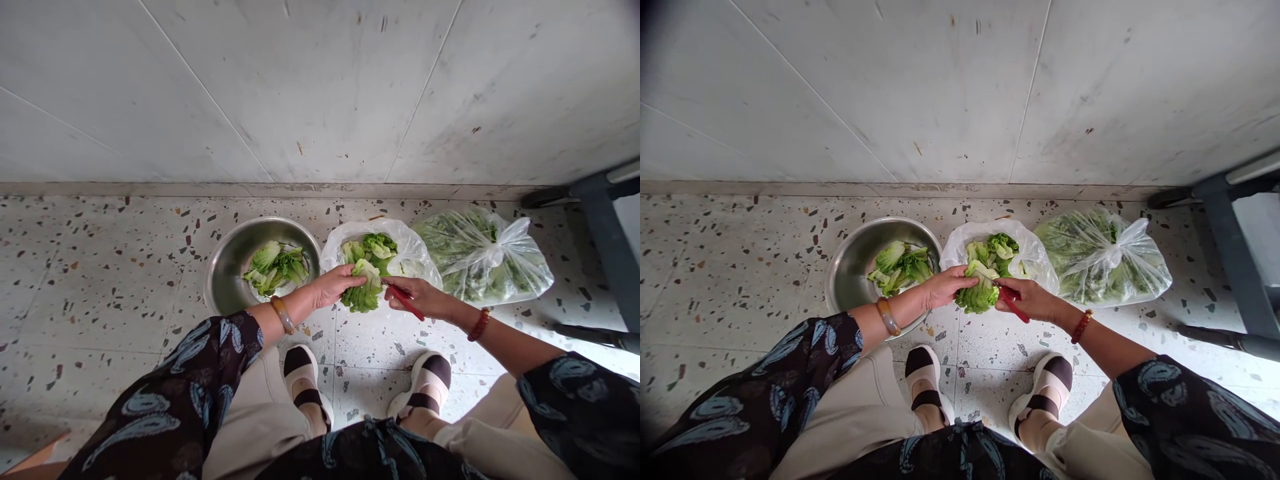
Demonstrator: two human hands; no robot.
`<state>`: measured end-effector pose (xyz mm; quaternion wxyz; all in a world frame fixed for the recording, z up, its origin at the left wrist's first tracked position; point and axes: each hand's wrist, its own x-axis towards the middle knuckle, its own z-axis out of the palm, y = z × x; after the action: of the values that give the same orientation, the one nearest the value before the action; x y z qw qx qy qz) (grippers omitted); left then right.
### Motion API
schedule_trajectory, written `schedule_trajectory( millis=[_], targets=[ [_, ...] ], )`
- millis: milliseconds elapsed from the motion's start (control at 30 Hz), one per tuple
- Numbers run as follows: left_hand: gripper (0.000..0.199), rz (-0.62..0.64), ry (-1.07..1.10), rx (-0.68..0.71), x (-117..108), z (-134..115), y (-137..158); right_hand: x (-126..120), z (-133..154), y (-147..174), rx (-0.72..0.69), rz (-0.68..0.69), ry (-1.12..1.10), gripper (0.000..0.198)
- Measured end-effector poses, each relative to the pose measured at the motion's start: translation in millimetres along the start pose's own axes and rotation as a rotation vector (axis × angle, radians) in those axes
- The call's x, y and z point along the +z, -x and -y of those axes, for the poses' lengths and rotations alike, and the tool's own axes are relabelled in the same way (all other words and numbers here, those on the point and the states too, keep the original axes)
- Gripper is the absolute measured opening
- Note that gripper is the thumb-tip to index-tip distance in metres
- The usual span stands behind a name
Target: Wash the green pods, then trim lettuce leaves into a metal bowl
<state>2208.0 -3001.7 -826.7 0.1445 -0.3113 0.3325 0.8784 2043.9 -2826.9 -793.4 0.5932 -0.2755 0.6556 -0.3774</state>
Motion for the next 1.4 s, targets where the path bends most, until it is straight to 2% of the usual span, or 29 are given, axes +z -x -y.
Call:
schedule_trajectory(
  millis=[167, 333, 533, 633, 800, 967, 1100, 1200, 1333, 1400],
  targets=[
    [0.044, 0.009, 0.028, 0.012, 2, 0, -4, 0, 4, -1, 0.016, -0.023, 0.071, 0.042],
    [0.047, -0.007, 0.030, 0.007, 0, -1, -8, 2, 1, 1, 0.021, -0.018, 0.024, 0.035],
    [0.046, 0.056, -0.034, -0.012, 1, 1, -9, 0, 8, -1, 0.028, -0.034, 0.153, 0.050],
    [0.047, 0.078, -0.103, -0.027, 3, 2, -9, -1, 16, -2, 0.055, 0.024, 0.223, 0.057],
    [0.045, 0.090, -0.183, -0.020, 0, 5, -10, 2, 20, -2, 0.076, 0.102, 0.176, 0.053],
    [0.036, 0.034, -0.312, -0.040, -9, -1, -3, 1, 6, -5, 0.140, -0.035, 0.113, 0.055],
    [0.048, -0.125, -0.497, -0.014, -28, -23, 15, -8, -5, -7, 0.193, -0.158, 0.044, 0.059],
    [0.055, -0.199, -0.726, -0.033, -59, -38, 32, -14, -5, -5, 0.233, -0.210, 0.025, 0.056],
    [0.054, -0.248, -1.139, -0.121, -108, -44, 48, -16, -3, -4, 0.256, -0.213, 0.019, 0.054],
    [0.053, -0.289, -1.317, -0.170, -119, -45, 51, -15, -6, -5, 0.255, -0.213, 0.017, 0.054]
  ],
)
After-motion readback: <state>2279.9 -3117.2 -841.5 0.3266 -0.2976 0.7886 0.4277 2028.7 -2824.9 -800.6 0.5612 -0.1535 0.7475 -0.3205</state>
